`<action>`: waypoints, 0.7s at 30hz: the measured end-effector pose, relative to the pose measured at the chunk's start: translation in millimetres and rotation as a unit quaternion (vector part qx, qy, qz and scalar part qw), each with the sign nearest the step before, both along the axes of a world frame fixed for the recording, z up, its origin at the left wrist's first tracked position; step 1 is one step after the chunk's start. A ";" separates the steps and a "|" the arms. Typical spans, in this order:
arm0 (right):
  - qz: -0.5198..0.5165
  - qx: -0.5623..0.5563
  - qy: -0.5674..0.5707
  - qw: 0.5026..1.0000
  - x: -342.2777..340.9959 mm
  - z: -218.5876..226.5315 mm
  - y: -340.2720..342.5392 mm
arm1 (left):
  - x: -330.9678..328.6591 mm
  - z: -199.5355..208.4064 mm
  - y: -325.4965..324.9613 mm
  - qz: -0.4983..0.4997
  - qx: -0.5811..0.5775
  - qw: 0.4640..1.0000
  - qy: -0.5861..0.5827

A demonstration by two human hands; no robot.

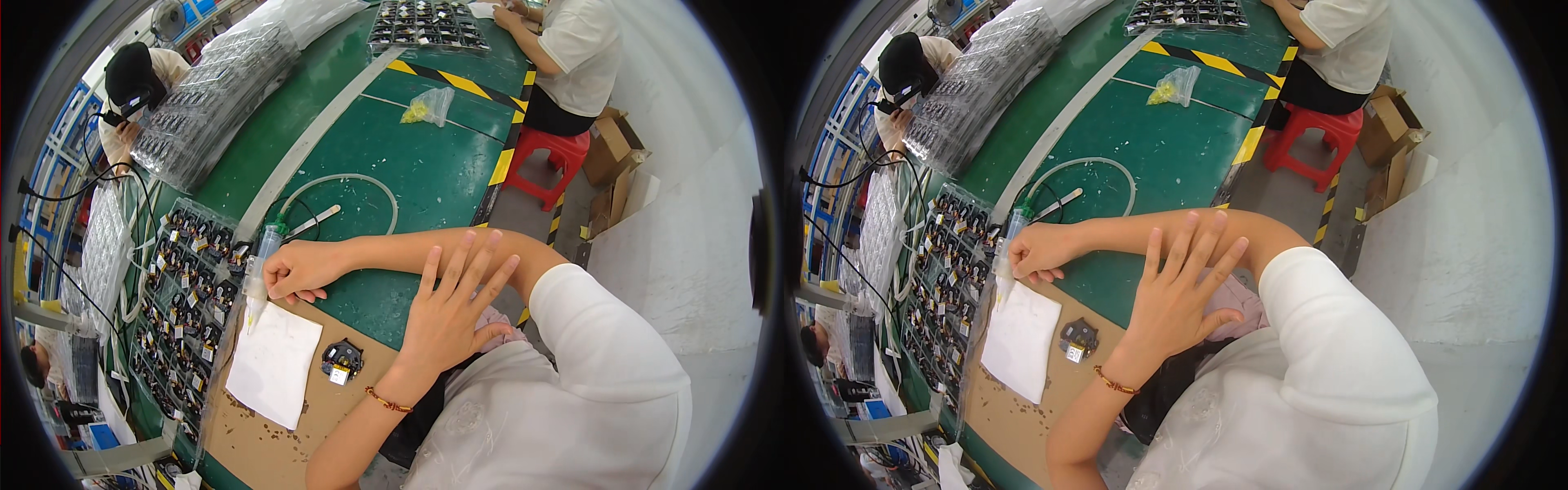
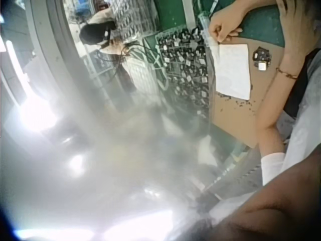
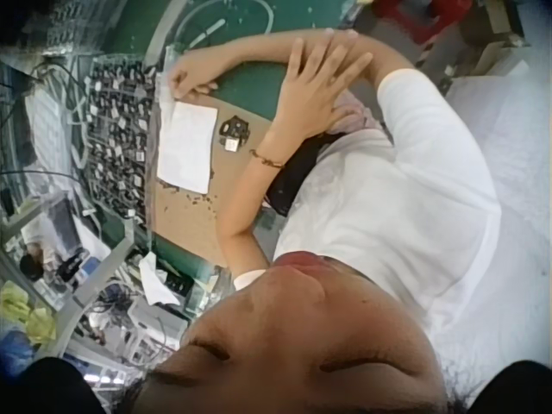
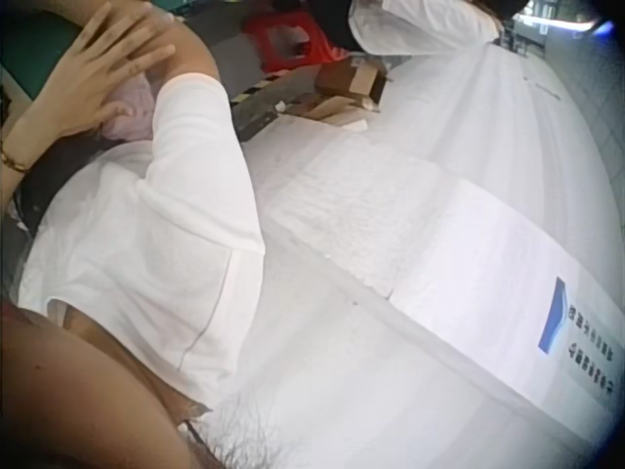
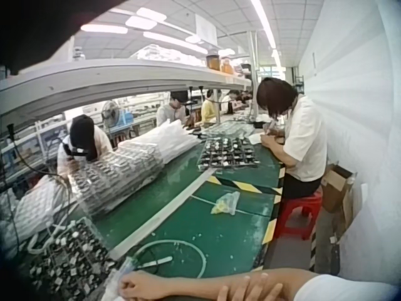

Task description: Applying adhesive to electronic components using a dispensing syringe.

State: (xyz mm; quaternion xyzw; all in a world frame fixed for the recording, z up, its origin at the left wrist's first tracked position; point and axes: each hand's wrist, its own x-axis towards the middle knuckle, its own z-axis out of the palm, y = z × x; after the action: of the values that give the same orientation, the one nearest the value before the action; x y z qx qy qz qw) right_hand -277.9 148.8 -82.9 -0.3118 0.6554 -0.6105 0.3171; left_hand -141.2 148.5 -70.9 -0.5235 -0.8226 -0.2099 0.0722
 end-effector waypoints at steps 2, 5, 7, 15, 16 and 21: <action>-0.001 0.010 -0.002 1.000 -1.6 -2.6 -1.4 | 0.0 0.2 0.0 0.004 0.001 1.000 0.000; -0.002 -0.002 0.009 1.000 -4.0 -8.7 -3.4 | -0.1 0.8 0.0 0.010 -0.008 1.000 0.008; -0.002 -0.011 0.017 1.000 -5.6 -13.2 -5.4 | 0.3 0.2 0.2 0.012 -0.004 1.000 0.007; -0.012 0.007 0.064 0.998 -3.3 -12.7 -5.5 | -0.3 -1.5 0.0 0.035 0.004 0.999 0.004; -0.023 0.051 0.087 0.995 -2.1 -9.4 -4.0 | -0.5 -1.2 -0.2 0.041 0.004 0.999 0.005; -0.014 0.000 0.066 0.998 -5.0 -16.6 -6.9 | -0.9 -1.3 0.3 0.047 -0.001 0.999 0.006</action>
State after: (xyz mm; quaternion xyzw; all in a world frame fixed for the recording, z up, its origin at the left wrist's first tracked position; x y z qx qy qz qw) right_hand -282.9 141.9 -99.5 -0.3421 0.6790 -0.5930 0.2650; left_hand -142.1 148.8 -72.2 -0.4853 -0.8463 -0.2020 0.0867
